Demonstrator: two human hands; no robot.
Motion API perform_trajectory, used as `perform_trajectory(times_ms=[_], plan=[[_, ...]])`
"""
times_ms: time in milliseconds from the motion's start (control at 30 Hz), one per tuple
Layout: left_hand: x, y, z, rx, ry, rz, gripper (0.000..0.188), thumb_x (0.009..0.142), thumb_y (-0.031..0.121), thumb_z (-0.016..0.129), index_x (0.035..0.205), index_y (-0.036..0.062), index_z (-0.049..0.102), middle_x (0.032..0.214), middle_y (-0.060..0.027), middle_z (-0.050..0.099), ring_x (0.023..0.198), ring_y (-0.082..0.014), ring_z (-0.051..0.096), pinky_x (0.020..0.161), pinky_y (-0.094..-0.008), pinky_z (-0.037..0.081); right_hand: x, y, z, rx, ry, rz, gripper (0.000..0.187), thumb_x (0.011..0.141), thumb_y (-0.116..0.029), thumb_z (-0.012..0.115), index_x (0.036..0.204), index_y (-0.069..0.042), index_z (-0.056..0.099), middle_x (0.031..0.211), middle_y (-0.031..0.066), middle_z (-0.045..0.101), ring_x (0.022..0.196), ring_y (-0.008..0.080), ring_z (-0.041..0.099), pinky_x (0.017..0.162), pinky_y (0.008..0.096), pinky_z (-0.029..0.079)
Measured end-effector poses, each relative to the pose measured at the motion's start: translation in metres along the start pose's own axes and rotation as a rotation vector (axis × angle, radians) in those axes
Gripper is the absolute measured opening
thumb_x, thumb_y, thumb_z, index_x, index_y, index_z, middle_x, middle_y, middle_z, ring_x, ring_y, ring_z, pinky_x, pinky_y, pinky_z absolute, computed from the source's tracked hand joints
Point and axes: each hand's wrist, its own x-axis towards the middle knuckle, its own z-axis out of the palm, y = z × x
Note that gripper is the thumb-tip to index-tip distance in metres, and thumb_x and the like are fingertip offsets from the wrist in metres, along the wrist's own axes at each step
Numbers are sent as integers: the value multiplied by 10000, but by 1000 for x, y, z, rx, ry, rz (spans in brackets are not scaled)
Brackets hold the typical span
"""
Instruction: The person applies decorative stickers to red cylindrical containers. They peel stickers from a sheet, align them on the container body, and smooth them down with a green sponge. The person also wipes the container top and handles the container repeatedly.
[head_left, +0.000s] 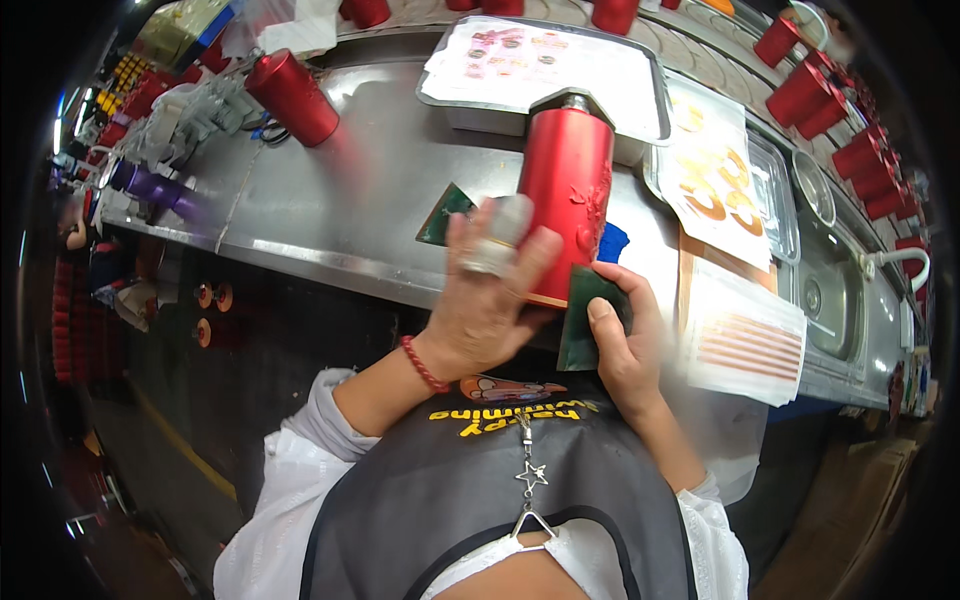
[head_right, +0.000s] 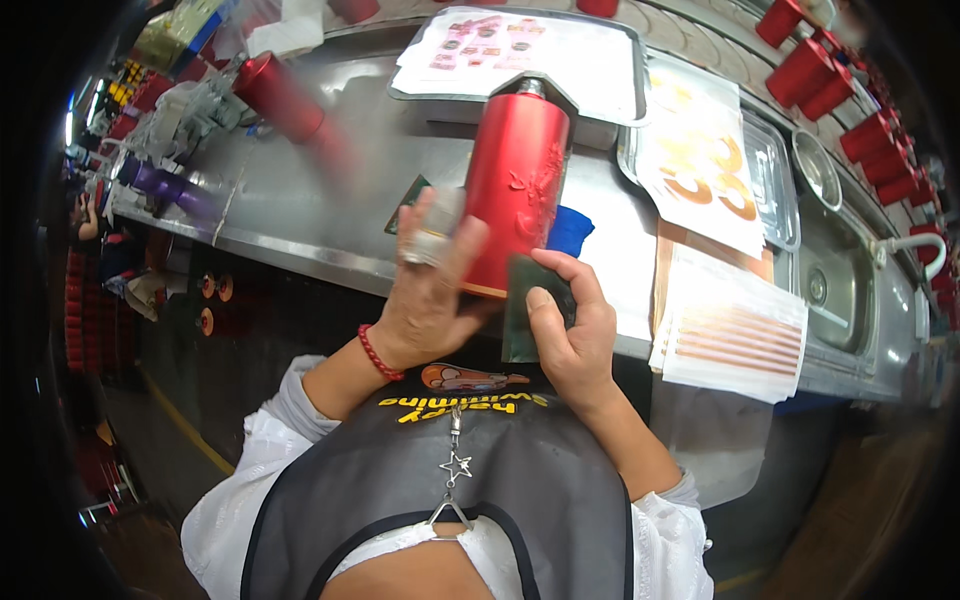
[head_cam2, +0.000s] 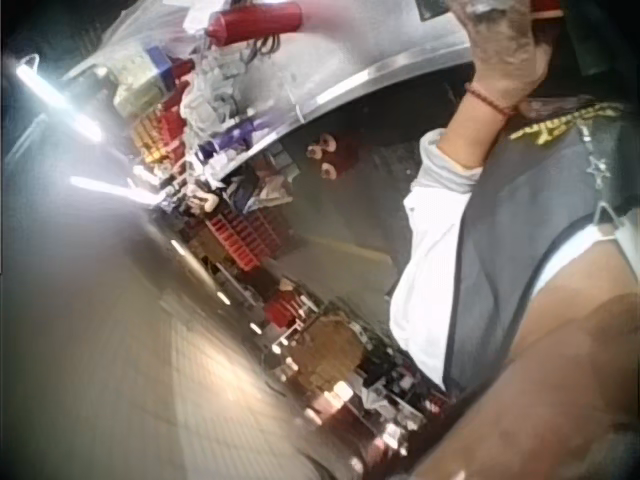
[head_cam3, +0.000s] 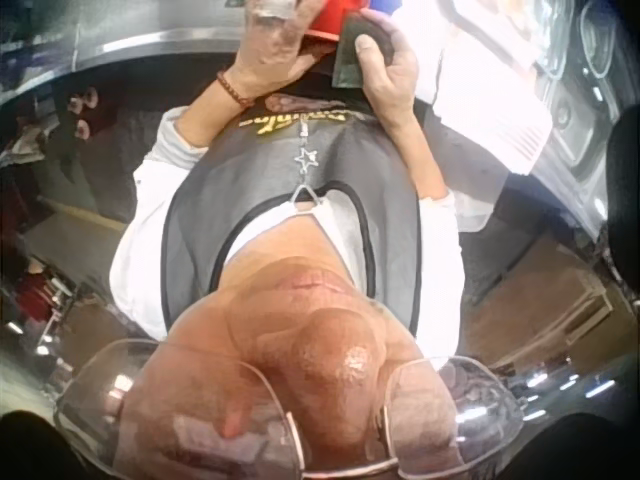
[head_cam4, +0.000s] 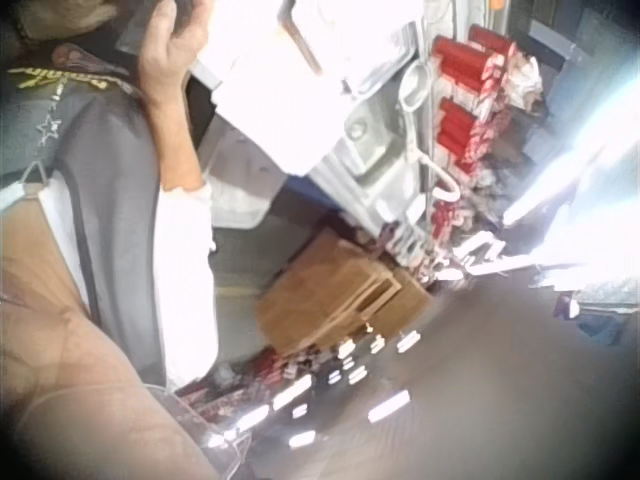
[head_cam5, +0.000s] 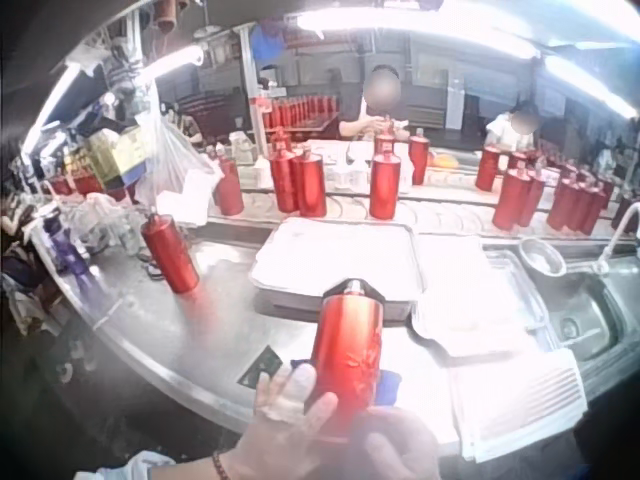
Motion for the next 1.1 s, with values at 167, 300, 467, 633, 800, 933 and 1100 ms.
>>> perform_trajectory(times_ms=[167,300,467,633,800,933,1100], plan=[[-2,-13,8,-199,77,14,744,848,247,770,1481,13,456,1456,-226,518,1384,-403,472,1145,-539,353,-1,-1,-2,36,-4,-41,305,946,-26,570,1249,0,598,917,17,644,803,63,556,721,224,468],[-23,-15,4,-128,59,-114,781,852,288,766,1510,60,411,1502,-198,470,1441,-397,389,1205,-601,157,-1,4,-3,42,-40,-11,300,946,-30,573,1244,2,596,909,13,644,795,64,557,729,228,469],[16,-5,3,20,-30,177,695,869,318,759,1455,58,491,1462,-205,525,1395,-433,442,1197,-551,243,-3,3,-5,3,11,-63,296,946,-31,571,1238,5,596,992,38,647,838,67,565,756,229,476],[-24,-20,8,-149,63,-94,748,863,329,764,1474,38,445,1424,-191,534,1391,-465,409,1187,-599,212,-1,7,-6,29,-28,-66,297,944,-29,568,1238,8,592,997,48,648,847,70,568,759,230,477],[19,1,0,25,-69,130,770,815,320,791,1477,93,469,1435,-183,534,1399,-433,421,1179,-586,252,-4,9,-10,-9,-25,-60,309,950,-32,559,1255,8,582,1034,45,622,871,75,555,783,230,465],[-15,-22,10,-238,125,-69,714,909,356,715,1441,-48,462,1368,-252,584,1251,-417,589,1158,-563,325,-5,7,-12,41,-99,20,327,968,-49,546,1290,7,565,1090,20,574,915,68,529,833,219,441],[-9,-30,11,-305,51,-68,777,908,370,726,1486,-29,393,1445,-287,486,1314,-442,511,1137,-554,356,14,5,-29,4,-95,-49,301,940,35,508,1228,23,594,1122,113,656,926,127,641,794,259,513]])
